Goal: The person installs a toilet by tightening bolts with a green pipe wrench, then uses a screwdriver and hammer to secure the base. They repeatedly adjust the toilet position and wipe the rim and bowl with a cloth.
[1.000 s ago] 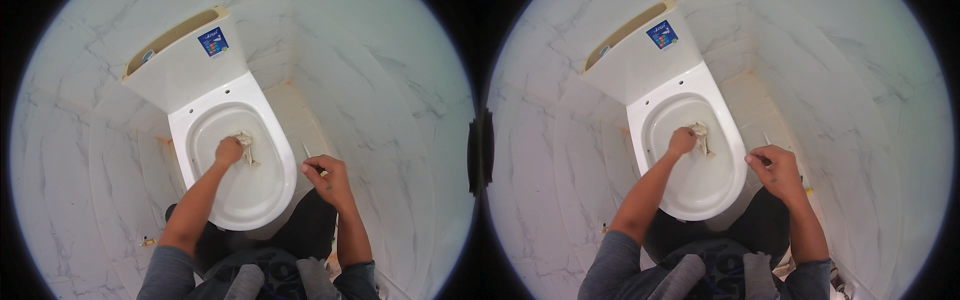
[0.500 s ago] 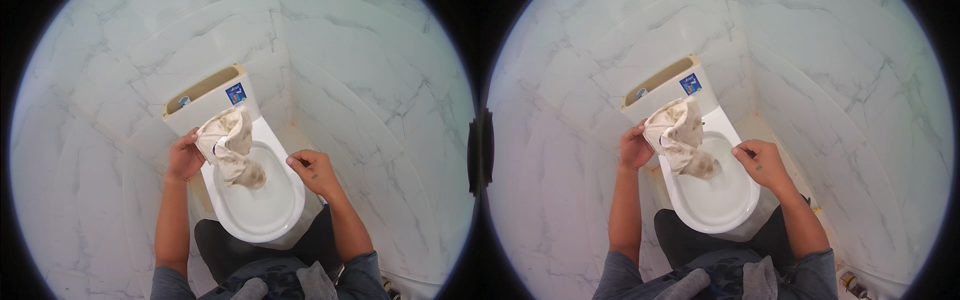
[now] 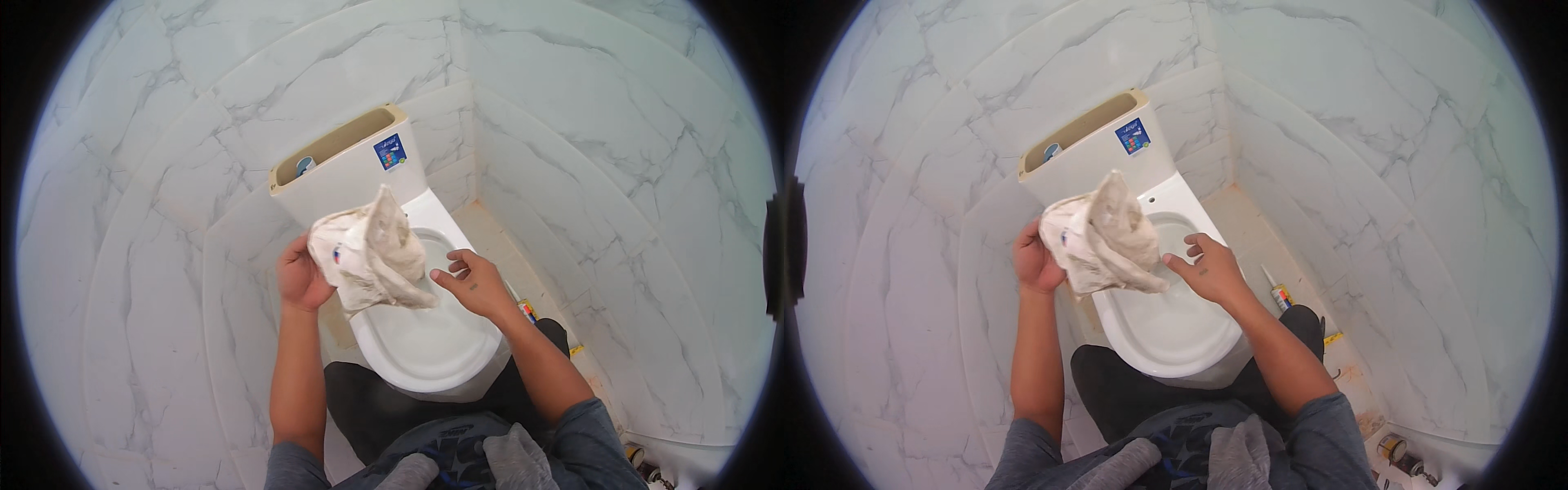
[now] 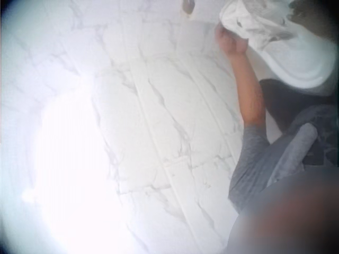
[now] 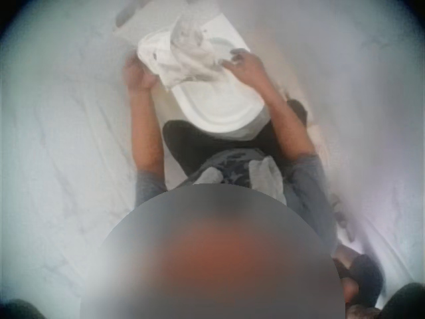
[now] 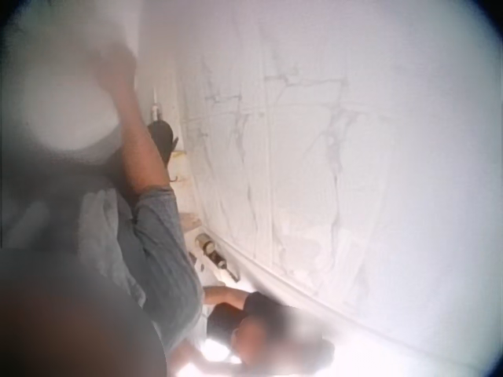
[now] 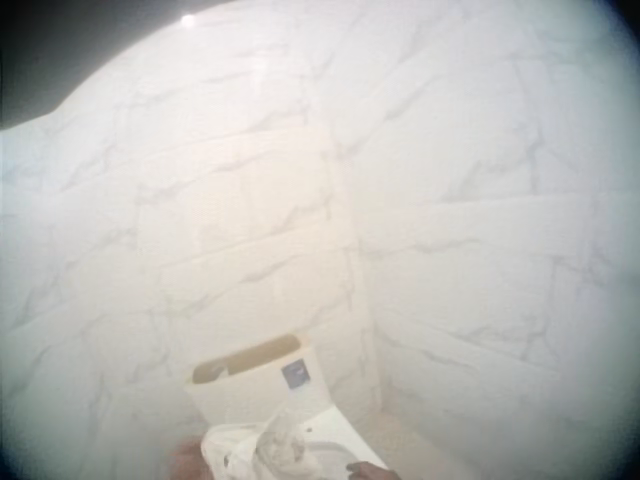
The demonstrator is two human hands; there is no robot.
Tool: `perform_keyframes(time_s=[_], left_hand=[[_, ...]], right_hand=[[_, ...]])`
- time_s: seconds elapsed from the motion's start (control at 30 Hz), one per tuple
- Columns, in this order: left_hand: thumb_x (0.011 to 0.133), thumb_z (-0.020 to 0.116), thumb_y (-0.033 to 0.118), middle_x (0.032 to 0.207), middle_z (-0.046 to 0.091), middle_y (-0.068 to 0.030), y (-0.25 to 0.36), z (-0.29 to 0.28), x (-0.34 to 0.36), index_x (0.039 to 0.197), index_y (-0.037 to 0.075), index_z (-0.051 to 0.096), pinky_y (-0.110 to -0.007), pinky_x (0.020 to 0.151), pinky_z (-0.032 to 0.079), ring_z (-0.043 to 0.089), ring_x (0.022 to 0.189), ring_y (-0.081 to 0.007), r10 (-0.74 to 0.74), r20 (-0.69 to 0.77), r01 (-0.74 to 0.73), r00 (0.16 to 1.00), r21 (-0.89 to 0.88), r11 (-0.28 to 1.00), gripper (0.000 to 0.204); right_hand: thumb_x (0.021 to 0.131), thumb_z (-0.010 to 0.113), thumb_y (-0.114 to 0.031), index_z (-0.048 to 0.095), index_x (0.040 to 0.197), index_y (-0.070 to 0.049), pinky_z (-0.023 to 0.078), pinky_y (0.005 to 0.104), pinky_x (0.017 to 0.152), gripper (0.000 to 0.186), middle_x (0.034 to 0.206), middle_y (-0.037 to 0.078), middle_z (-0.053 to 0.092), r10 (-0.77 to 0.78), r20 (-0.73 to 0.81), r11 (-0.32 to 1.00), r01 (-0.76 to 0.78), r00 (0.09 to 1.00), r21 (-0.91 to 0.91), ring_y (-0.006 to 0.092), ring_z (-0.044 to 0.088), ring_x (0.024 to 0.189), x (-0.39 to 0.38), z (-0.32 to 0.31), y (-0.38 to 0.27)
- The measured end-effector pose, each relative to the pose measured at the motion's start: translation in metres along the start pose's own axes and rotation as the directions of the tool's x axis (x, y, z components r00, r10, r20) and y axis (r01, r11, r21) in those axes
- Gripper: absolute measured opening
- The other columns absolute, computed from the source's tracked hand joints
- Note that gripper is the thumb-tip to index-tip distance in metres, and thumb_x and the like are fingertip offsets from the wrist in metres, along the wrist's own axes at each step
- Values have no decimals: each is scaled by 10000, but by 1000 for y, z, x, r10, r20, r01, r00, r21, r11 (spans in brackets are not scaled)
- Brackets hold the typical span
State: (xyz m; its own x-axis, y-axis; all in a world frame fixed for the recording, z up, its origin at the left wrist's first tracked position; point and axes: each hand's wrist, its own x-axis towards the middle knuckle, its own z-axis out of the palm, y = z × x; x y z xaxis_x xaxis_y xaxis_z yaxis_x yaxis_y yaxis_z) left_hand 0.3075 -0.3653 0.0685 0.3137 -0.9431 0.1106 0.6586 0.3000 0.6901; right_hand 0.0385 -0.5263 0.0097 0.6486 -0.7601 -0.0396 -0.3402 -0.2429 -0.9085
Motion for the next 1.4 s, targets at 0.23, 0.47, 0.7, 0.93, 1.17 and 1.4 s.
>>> perform_keyframes(time_s=[0.23, 0.47, 0.7, 0.93, 1.17, 1.4], left_hand=[[1049, 430, 375, 1481, 536, -167, -132, -46, -27, 1461, 52, 498, -488, 1129, 441, 524, 1353, -354, 81, -76, -93, 994, -174, 980, 527], [1064, 423, 436, 1556, 457, -120, -155, -80, -30, 1535, 97, 402, -440, 1139, 435, 476, 1395, -297, -167, -70, 151, 984, -187, 971, 580], [1095, 363, 430, 1569, 441, -124, -201, -75, -3, 1568, 82, 350, -443, 1164, 411, 478, 1391, -289, 100, 59, -114, 993, 647, 754, 587], [1082, 452, 365, 1295, 626, -101, -190, -42, 5, 1364, 84, 553, -417, 992, 548, 624, 1181, -262, -249, -458, 163, 854, -220, 962, 411], [1087, 461, 362, 1237, 637, -83, -182, -69, -13, 1348, 82, 568, -415, 986, 527, 629, 1129, -265, 315, -189, 120, 930, 967, 225, 398], [1100, 428, 362, 1269, 630, -89, -176, -87, -7, 1382, 80, 542, -427, 1029, 492, 625, 1135, -279, 204, -318, -60, 926, 409, 911, 415]], right_hand=[[919, 760, -260, 706, 1101, 12, 523, 327, 757, 332, 984, 81, 723, 47, 374, 785, -265, 926, 559, 167, 670, 844, 40, 36, 19], [916, 762, -216, 703, 1114, 0, 536, 314, 764, 299, 946, 71, 725, 87, 252, 891, -189, 964, 414, 158, 668, 796, 63, -37, -1], [790, 779, -211, 433, 1537, -67, 341, 576, 1147, 836, 1546, 313, 378, -480, 21, 775, 436, 877, -457, 427, 407, 1423, 11, -7, 2], [699, 774, -188, 355, 1559, 12, 81, 749, 1175, 978, 1692, 267, 78, -385, 323, 307, 450, 865, -838, 485, 28, 1566, -12, 71, 16], [665, 728, -102, 541, 1494, -115, 107, 625, 1224, 850, 1709, 247, -15, -261, 510, 897, 401, 820, -187, 442, -44, 1579, 3, 38, -6], [1051, 333, -625, 424, 1499, 100, 201, 433, 1259, 857, 1714, 171, 96, -334, 510, 439, -348, 793, 828, 289, 206, 1559, 17, 41, 13]])
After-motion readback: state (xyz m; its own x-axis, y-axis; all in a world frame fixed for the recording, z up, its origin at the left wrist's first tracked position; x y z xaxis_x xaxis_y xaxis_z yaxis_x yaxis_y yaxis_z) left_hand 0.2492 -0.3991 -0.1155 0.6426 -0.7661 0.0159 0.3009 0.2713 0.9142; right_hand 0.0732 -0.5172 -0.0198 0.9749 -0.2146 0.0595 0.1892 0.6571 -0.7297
